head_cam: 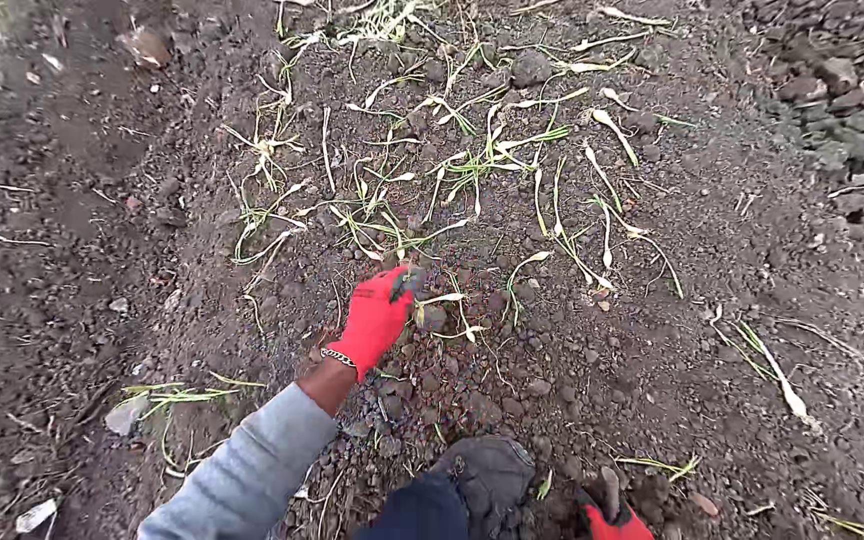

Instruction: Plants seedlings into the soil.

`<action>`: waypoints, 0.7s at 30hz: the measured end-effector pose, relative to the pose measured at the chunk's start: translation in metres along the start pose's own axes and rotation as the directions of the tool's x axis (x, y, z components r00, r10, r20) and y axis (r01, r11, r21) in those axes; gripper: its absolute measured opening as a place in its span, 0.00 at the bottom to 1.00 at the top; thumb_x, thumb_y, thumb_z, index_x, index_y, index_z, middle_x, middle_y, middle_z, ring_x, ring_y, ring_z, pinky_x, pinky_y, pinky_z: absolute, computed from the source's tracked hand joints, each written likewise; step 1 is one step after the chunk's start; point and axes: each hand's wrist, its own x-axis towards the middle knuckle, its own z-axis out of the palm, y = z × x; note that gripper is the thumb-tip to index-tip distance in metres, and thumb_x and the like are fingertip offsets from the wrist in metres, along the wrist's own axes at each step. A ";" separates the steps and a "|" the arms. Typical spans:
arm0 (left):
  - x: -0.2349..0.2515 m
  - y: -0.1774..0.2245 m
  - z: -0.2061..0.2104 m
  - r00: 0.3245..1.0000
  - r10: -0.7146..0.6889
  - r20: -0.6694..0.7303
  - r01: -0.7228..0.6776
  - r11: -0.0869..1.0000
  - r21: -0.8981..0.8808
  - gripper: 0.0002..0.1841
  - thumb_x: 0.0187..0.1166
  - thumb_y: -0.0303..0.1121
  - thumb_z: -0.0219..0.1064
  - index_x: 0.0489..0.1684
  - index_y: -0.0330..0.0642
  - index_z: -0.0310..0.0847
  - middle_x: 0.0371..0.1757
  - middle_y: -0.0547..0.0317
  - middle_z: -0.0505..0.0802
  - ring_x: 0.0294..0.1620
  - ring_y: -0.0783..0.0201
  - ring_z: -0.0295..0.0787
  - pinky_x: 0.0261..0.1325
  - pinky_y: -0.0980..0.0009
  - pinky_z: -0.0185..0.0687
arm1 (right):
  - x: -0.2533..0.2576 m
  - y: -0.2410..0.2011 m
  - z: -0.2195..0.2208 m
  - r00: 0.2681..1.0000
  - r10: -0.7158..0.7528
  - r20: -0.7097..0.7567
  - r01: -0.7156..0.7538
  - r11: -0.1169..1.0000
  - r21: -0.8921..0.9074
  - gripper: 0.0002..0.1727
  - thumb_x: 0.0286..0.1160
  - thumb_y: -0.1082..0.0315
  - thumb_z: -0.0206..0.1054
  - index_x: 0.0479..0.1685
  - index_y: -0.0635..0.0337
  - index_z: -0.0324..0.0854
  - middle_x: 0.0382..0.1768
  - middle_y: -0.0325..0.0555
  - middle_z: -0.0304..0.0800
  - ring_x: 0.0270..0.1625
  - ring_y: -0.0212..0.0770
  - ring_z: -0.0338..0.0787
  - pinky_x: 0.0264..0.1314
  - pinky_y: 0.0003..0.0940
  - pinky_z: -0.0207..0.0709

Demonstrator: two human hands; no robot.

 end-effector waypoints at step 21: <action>-0.050 -0.058 0.068 0.867 -0.095 0.489 -0.114 0.918 0.380 0.19 0.75 0.28 0.71 0.65 0.43 0.85 0.57 0.42 0.93 0.62 0.41 0.90 0.65 0.39 0.83 | -0.038 -0.238 0.000 0.764 -0.641 0.076 0.630 0.766 0.128 0.20 0.74 0.54 0.69 0.58 0.56 0.86 0.38 0.44 0.92 0.40 0.40 0.92 0.46 0.48 0.86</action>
